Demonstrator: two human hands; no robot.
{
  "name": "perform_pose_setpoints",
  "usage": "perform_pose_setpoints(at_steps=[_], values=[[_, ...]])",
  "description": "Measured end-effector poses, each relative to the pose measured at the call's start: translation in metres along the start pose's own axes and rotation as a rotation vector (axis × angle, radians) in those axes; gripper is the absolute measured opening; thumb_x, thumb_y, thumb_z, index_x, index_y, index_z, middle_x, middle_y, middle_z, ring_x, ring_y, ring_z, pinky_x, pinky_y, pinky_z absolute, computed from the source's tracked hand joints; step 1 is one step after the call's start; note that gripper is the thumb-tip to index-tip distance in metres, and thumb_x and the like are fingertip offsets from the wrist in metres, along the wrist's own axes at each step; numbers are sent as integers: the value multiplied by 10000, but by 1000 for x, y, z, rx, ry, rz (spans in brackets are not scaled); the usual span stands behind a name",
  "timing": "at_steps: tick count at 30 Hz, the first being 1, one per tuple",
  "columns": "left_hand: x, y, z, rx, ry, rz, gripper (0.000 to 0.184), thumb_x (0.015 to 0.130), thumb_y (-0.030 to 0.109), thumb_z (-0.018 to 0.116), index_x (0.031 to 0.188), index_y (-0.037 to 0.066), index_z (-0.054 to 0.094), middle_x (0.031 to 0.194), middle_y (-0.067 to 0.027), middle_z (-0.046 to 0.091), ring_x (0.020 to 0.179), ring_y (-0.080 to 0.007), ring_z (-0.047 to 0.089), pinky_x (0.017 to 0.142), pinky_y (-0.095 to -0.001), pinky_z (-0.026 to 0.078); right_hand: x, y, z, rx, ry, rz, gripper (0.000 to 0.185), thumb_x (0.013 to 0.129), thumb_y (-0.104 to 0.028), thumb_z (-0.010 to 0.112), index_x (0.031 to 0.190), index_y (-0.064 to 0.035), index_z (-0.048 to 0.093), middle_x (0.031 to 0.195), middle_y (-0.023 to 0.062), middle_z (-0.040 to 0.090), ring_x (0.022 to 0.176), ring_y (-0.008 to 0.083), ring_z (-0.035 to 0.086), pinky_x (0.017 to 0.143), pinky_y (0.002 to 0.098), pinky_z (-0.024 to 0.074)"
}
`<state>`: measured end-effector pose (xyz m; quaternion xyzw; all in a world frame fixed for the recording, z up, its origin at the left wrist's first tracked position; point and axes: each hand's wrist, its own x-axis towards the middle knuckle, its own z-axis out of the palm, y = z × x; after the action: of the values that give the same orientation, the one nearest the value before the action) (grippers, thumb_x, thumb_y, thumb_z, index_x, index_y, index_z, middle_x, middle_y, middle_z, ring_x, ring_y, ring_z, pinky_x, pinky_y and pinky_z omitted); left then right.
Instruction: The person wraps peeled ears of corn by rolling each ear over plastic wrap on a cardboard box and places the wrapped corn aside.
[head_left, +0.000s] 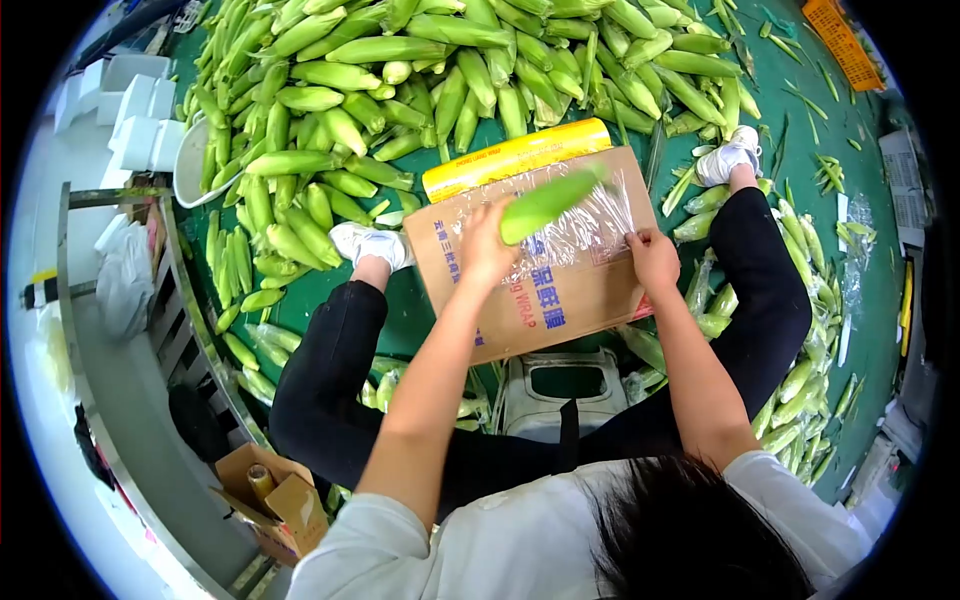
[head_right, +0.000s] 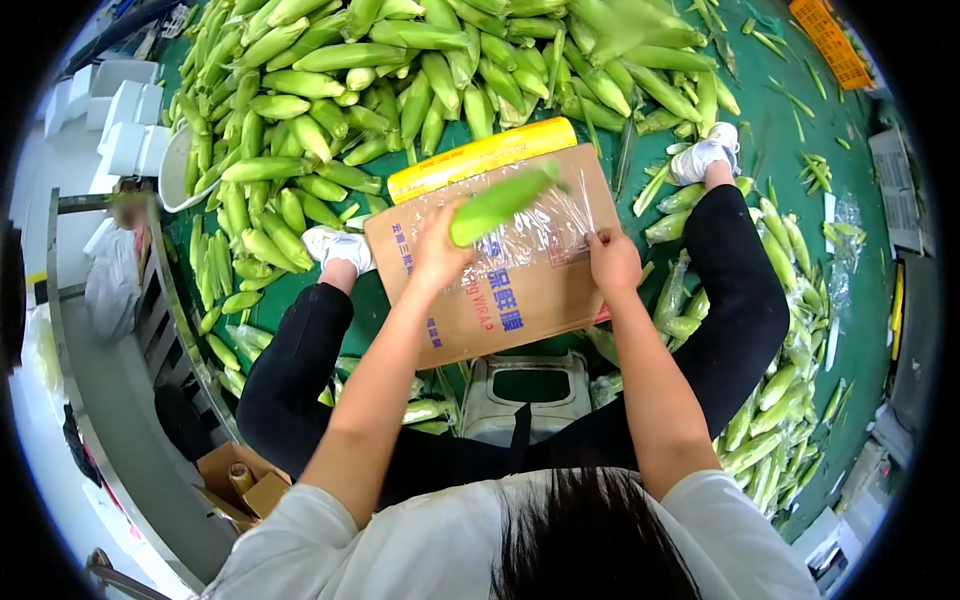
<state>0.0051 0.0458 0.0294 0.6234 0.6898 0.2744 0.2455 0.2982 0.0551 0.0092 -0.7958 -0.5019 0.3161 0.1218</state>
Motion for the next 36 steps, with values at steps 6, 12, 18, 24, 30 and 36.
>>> perform_pose_setpoints(at_steps=[6, 12, 18, 24, 30, 36], values=[[1, 15, -11, 315, -261, 18, 751, 665, -2, 788, 1348, 226, 574, 1193, -126, 552, 1187, -346, 530, 1015, -449, 443, -2, -25, -24, 746, 5, -477, 130, 944, -145, 663, 909, -33, 609, 1176, 96, 635, 1178, 232, 564, 1015, 326, 425], [-17, -4, -14, 403, -103, 479, 711, 695, 155, 842, 1345, 210, 561, 1190, -131, 556, 1181, -329, 527, 985, -491, 427, 20, -85, 59, 12, -145, -996, 492, 834, -303, 765, 1247, -104, 585, 1375, 137, 556, 1234, 329, 536, 1079, 455, 399], [-77, -52, -22, 418, -218, 262, 369, 800, 229, 755, 1145, 153, 645, 1163, -66, 582, 1107, -288, 542, 958, -483, 396, 17, -92, 28, -327, -245, -1314, 848, 750, -320, 823, 1502, -306, 432, 1401, 68, 533, 1250, 318, 517, 1068, 477, 388], [-47, -69, -28, 118, -77, 483, 120, 871, 129, 677, 964, 75, 624, 974, -105, 614, 956, -332, 600, 850, -445, 488, 21, -90, 25, -294, -342, -1207, 812, 763, -226, 812, 1485, -348, 463, 1303, 72, 577, 1185, 308, 543, 1017, 453, 420], [-76, -47, -71, -18, -503, 535, 97, 944, 109, 625, 1034, 74, 619, 899, -112, 596, 839, -331, 627, 710, -395, 529, -24, -45, -19, -435, -595, -1103, 777, 787, -261, 813, 1476, -361, 469, 1268, 90, 562, 1185, 324, 541, 1024, 460, 412], [-11, -60, -30, 19, -846, -32, 303, 845, 164, 737, 1130, 136, 636, 916, -81, 714, 810, -195, 693, 713, -362, 550, -29, -69, 25, -467, -129, -1003, 527, 918, -363, 639, 1402, -171, 554, 1537, 171, 396, 1434, 351, 357, 1173, 519, 253]])
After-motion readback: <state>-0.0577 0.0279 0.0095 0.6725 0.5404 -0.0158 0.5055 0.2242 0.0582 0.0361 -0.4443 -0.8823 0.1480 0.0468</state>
